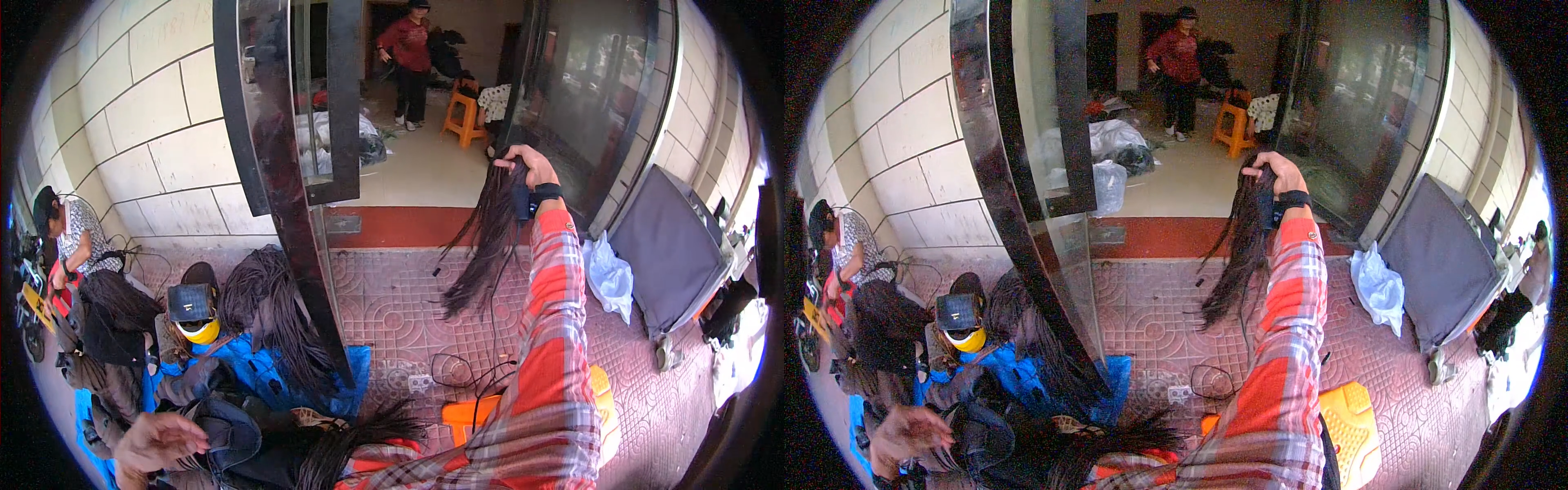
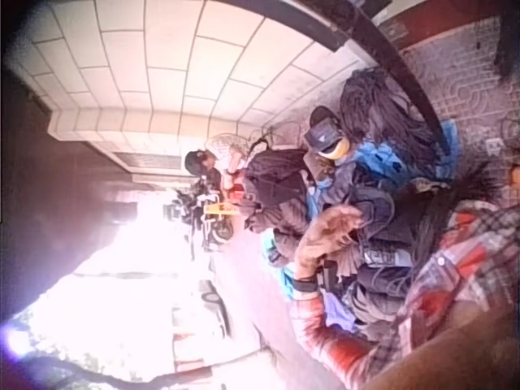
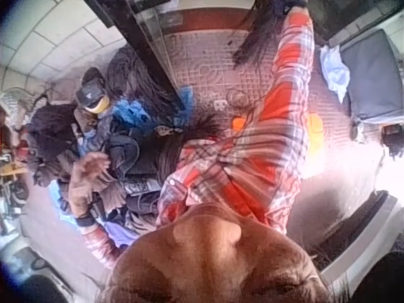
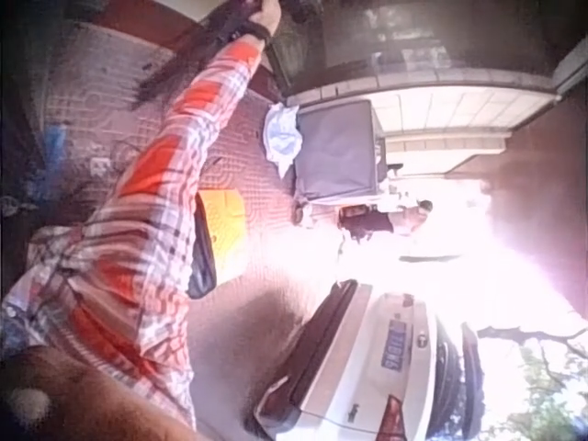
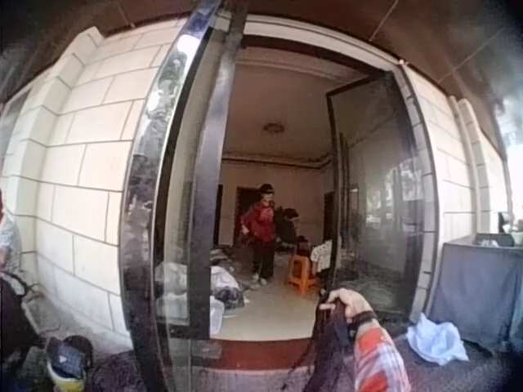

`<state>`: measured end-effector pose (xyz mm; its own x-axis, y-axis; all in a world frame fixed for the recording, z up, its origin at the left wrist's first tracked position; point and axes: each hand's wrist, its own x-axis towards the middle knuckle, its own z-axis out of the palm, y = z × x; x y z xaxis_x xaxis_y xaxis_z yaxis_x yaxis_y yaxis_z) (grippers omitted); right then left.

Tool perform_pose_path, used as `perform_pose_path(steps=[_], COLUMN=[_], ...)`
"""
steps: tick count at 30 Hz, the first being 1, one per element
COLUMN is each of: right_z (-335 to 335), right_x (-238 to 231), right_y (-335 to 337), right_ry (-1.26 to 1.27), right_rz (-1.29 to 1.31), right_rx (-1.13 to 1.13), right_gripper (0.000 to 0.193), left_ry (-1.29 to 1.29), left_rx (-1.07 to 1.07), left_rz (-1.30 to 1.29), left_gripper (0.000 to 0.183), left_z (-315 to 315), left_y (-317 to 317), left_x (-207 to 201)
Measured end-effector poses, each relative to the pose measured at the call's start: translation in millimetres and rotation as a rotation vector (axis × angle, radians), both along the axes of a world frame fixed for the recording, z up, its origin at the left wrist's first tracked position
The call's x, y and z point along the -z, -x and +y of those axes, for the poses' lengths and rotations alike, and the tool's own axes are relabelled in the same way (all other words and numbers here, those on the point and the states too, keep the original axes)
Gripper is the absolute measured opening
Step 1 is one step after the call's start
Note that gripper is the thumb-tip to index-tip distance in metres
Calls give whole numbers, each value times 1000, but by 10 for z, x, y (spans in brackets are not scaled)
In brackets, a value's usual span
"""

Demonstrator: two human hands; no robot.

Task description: Lacing a blue shoe upper component while sitting on the ground.

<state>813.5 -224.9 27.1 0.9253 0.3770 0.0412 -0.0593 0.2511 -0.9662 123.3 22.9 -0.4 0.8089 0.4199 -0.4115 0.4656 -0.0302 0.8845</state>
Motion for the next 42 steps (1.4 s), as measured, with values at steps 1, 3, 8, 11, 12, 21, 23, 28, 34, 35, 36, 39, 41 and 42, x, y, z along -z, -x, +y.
perform_pose_path(steps=[1,3,8,11,12,21,23,28,34,35,36,39,41,42], right_z=[-10,-195,400,541,689,1216,1023,1118,1012,1054,1158,1131,1351,1344], right_x=[6,46,357,652,639,799,880,771,657,542,512,801,836,842], right_y=[62,-131,-203,-121,-110,184,-135,-130,-329,-486,-543,-615,-716,-713], right_ry=[-59,-60,-197,-169,-130,-51,-37,-94,283,103,-67,134,36,107], right_rz=[4,9,74,-597,-950,-705,-769,-451,-1317,-573,189,-1297,-978,-1095], right_rx=[-73,-101,-259,-407,-445,-594,-534,-442,-65,-112,-159,33,-93,-73], right_gripper=[9,4,7,8,13,19,18,10,7,9,11,16,18,19], left_ry=[-89,-192,31,204,172,163,179,131,139,141,143,185,161,173], left_rx=[7,186,618,432,423,233,234,92,12,8,-11,-28,-37,-42], left_rz=[-24,-256,-984,-1334,-1335,-1353,-1370,-1385,-1436,-1451,-1450,-1447,-1438,-1440], left_gripper=[21,23,31,19,18,16,16,15,14,14,14,15,15,15], left_z=[-55,-147,-905,-1478,-1376,-1460,-1566,-1416,-1370,-1364,-1358,-1550,-1071,-1027], left_y=[-148,-515,-1401,-1658,-1003,-1797,-1810,-1834,-1825,-1847,-1852,-2044,-1256,-1265], left_x=[-151,-481,-1014,-739,-385,-958,-1022,-1112,-1161,-1178,-1201,-1239,-1020,-972])
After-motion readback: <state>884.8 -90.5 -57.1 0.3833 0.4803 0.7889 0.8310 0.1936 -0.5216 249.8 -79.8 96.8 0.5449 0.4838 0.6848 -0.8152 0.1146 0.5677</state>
